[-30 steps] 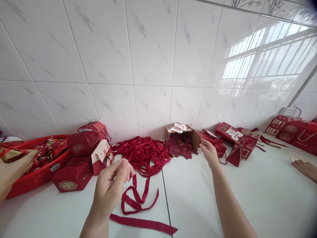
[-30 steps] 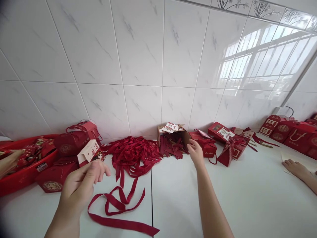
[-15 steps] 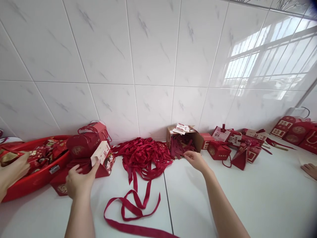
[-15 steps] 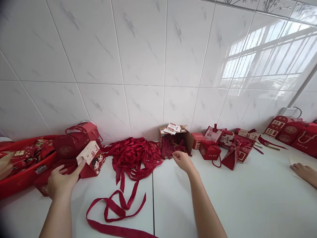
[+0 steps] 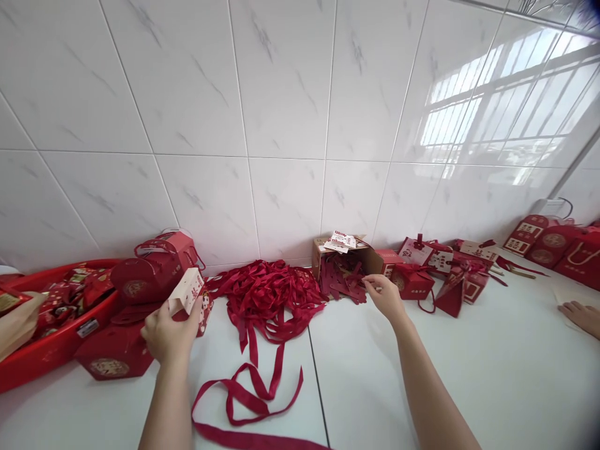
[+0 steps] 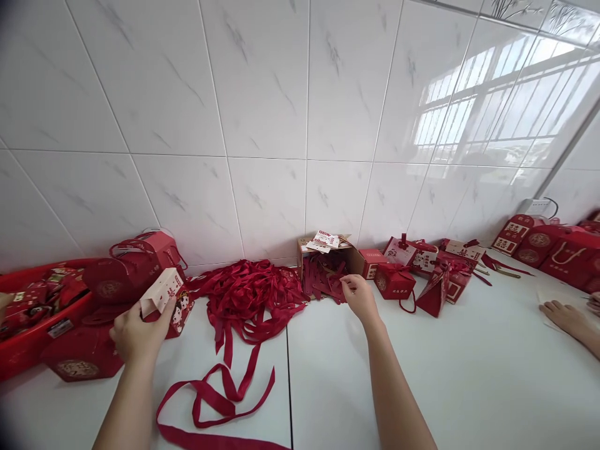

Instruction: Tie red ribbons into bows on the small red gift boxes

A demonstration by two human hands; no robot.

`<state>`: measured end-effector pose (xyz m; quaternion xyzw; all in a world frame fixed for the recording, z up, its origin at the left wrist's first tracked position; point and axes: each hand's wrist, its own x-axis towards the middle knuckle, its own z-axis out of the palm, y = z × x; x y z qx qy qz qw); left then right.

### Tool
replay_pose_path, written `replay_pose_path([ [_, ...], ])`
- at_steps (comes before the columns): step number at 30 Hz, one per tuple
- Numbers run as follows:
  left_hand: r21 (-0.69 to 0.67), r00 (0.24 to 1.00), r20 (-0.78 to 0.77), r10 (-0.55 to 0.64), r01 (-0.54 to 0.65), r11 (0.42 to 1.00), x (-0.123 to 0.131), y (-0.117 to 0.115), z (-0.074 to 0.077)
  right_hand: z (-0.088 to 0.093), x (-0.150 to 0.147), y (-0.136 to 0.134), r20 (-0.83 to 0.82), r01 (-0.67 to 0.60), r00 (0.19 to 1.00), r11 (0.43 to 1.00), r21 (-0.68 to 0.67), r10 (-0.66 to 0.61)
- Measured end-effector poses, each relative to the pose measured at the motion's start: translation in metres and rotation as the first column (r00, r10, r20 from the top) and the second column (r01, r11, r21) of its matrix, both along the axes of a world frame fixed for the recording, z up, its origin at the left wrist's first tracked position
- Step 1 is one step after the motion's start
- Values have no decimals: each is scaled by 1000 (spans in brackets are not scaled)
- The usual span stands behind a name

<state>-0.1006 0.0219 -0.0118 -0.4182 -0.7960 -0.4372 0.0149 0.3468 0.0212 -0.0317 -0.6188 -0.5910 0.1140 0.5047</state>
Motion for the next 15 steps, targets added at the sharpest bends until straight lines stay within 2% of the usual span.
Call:
replay_pose_path([
  [5,21,996,32,-81,80,997,-6,1,6,5,0,-2,-47,71,997,993,96,-67],
  [8,70,984,74,-165,160,985,-11,-6,21,18,-7,-10,-72,80,995,983,164,-69],
  [10,105,964,99,-249,238,965,-5,-13,34,31,-18,-20,-71,51,997,976,213,-37],
  [12,142,913,154,-378,358,923,11,-24,47,44,-35,-35,-75,-54,994,964,260,76],
  [13,162,872,192,-451,425,891,24,-30,54,50,-45,-43,-89,-163,977,944,286,195],
  [15,228,735,305,-605,561,796,52,-45,67,59,-67,-58,-133,-352,901,873,338,414],
])
